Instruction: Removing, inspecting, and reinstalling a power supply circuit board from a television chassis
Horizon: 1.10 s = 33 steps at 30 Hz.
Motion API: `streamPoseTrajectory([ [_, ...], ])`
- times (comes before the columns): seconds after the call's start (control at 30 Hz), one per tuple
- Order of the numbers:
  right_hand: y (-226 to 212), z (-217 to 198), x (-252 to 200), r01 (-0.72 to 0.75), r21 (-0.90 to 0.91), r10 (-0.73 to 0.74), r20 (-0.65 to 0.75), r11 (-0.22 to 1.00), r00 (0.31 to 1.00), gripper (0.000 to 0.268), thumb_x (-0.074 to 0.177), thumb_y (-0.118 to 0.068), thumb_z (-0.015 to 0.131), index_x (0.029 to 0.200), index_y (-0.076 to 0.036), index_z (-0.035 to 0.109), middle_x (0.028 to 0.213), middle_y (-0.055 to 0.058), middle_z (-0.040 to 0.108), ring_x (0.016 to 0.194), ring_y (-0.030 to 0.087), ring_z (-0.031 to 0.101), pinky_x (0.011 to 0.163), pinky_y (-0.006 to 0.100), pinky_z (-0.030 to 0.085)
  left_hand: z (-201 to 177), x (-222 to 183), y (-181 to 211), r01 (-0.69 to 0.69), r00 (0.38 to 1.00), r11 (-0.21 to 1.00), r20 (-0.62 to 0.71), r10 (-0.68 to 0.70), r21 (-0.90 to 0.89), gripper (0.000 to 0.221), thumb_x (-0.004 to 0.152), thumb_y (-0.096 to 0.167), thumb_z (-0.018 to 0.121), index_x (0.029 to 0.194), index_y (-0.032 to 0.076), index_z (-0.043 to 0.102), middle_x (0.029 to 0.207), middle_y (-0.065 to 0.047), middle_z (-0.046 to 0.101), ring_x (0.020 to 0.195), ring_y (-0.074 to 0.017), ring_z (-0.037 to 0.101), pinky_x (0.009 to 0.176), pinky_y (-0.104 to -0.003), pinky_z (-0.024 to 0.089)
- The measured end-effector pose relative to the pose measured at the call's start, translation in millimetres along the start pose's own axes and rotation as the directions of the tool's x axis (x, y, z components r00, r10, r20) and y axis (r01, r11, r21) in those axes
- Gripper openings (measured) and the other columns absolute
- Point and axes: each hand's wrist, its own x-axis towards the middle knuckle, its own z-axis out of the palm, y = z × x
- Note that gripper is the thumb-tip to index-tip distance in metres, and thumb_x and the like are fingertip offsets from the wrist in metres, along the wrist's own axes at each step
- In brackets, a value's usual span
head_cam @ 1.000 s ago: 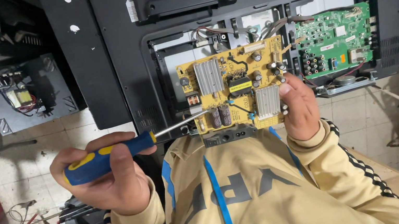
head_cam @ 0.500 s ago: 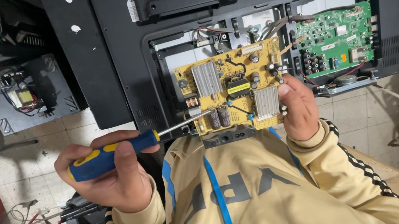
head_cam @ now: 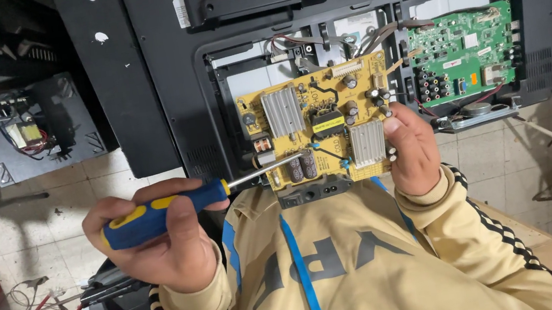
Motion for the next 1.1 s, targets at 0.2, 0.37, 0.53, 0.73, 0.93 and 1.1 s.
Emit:
streamPoseTrajectory([
  [0.2, -2.2, -0.8, -0.1, -0.005, 0.000, 0.005, 0.005, 1.000, 1.000, 0.041, 0.117, -0.038, 0.043, 0.090, -0.011, 0.056, 0.079, -0.002, 0.044, 0.073, 0.013, 0.038, 0.070, 0.034, 0.028, 0.8, -0.4, -2.3, 0.060, 0.998, 0.998, -0.010, -0.060, -0.008, 0.043, 0.105, 0.014, 0.069, 0.129, 0.012, 0.033, 0.088, -0.031, 0.063, 0.060, -0.0333, 0.066, 0.051, -0.040, 0.066],
  [0.37, 2.0, -0.7, -0.6, -0.014, 0.035, 0.014, -0.008, 0.999, 1.000, 0.042, 0.117, -0.038, 0.044, 0.105, -0.005, 0.067, 0.084, 0.000, 0.055, 0.077, 0.014, 0.047, 0.072, 0.032, 0.036, -17.1, 2.1, -17.0, 0.087, 0.993, 0.979, -0.065, -0.101, -0.184, 0.034, 0.111, 0.015, 0.069, 0.132, 0.016, 0.042, 0.091, -0.024, 0.066, 0.055, -0.0291, 0.060, 0.045, -0.038, 0.058],
  [0.53, 1.9, -4.2, -0.1, 0.011, 0.006, -0.011, -0.004, 1.000, 1.000, 0.043, 0.118, -0.036, 0.041, 0.104, -0.004, 0.067, 0.083, 0.001, 0.055, 0.076, 0.015, 0.046, 0.072, 0.033, 0.037, -25.7, 28.8, -5.9, 0.197, 0.940, 0.963, -0.243, -0.239, -0.183, 0.034, 0.113, 0.028, 0.066, 0.137, 0.009, 0.051, 0.065, -0.003, 0.050, 0.052, -0.0147, 0.045, 0.052, -0.030, 0.036],
  [0.73, 11.4, -8.3, -6.0, 0.048, -0.024, -0.048, -0.013, 0.999, 0.999, 0.043, 0.119, -0.024, 0.040, 0.121, 0.008, 0.069, 0.098, 0.013, 0.063, 0.084, 0.020, 0.053, 0.078, 0.036, 0.043, -44.0, 48.5, -12.6, 0.288, 0.884, 0.954, -0.357, -0.300, -0.088, 0.046, 0.105, 0.029, 0.063, 0.143, 0.003, 0.055, 0.063, -0.004, 0.045, 0.048, -0.0183, 0.044, 0.048, -0.031, 0.036],
  [0.93, 27.2, -15.8, -5.8, 0.495, -0.322, -0.485, 0.117, 0.807, 0.867, 0.026, 0.120, -0.004, 0.038, 0.111, 0.017, 0.052, 0.107, 0.034, 0.061, 0.081, 0.037, 0.050, 0.074, 0.051, 0.040, -85.0, 67.6, -85.1, 0.480, 0.858, 0.872, -0.259, -0.444, 0.096, 0.034, 0.108, 0.007, 0.067, 0.137, 0.016, 0.052, 0.093, -0.008, 0.063, 0.045, -0.0186, 0.056, 0.036, -0.029, 0.044],
  [1.1, 18.5, -10.2, -12.4, 0.405, -0.259, -0.412, 0.028, 0.877, 0.911, 0.026, 0.117, -0.008, 0.041, 0.108, 0.013, 0.054, 0.100, 0.028, 0.058, 0.078, 0.032, 0.048, 0.071, 0.047, 0.039, -128.4, 66.3, -200.9, 0.425, 0.893, 0.746, -0.102, -0.439, 0.513, 0.023, 0.109, 0.019, 0.079, 0.126, 0.008, 0.066, 0.058, -0.011, 0.058, 0.043, -0.0245, 0.064, 0.037, -0.031, 0.047],
])
